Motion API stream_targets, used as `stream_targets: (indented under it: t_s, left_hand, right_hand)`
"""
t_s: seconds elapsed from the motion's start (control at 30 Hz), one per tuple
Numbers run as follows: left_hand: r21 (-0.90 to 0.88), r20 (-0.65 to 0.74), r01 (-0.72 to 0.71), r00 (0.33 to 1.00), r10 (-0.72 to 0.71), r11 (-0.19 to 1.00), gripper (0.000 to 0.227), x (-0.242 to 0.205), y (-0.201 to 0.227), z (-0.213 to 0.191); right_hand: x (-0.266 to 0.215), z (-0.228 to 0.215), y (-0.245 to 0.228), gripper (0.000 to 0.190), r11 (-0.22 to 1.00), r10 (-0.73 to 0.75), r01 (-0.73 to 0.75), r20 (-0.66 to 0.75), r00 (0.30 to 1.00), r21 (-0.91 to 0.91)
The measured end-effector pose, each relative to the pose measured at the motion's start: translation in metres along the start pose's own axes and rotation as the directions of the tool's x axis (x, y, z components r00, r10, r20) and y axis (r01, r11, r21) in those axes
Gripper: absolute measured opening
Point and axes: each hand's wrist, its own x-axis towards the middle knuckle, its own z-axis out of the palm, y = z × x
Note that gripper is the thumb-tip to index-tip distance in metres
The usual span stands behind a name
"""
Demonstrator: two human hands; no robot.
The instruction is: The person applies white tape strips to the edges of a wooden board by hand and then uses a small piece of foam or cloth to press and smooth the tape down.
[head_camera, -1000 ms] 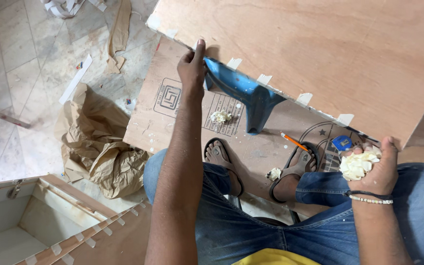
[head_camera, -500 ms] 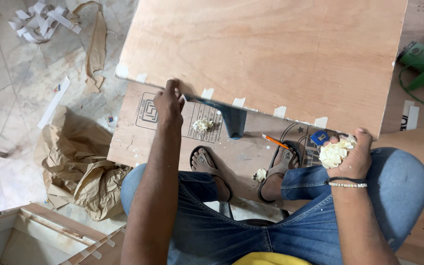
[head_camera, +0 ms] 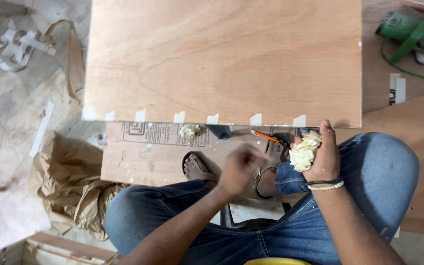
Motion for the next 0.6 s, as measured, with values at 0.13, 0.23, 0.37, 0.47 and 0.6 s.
stream_targets:
  t_s: [0.13,0.23,0.37,0.47,0.6]
  left_hand:
    - [0.660,0.249,-0.512,0.839,0.484,0.549,0.032,0.037,0.071,0.012]
    - [0.732,0.342,-0.572,0.778,0.527,0.370,0.049,0.073,0.100,0.012]
    - [0.818,0.423,-0.511,0.846,0.325,0.264,0.059,0.098,0.107,0.033]
    - [0.811,0.436,-0.514,0.849,0.299,0.278,0.049,0.107,0.100,0.040]
    - [0.826,0.468,-0.535,0.826,0.313,0.178,0.034,0.102,0.090,0.044]
  right_hand:
    - [-0.002,0.000,-0.002,0.046,0.985,-0.170,0.172,-0.076,0.982,0.017]
    - [-0.004,0.000,-0.003,0.053,0.997,-0.078,0.078,-0.022,0.997,0.004]
    - [0.003,0.000,0.001,0.050,1.000,0.018,-0.017,0.081,0.997,-0.014]
    - [0.000,-0.007,0.004,0.047,0.997,0.057,-0.049,0.141,0.988,-0.059]
    - [-0.007,-0.007,0.004,0.046,0.993,0.101,-0.086,0.186,0.977,-0.087]
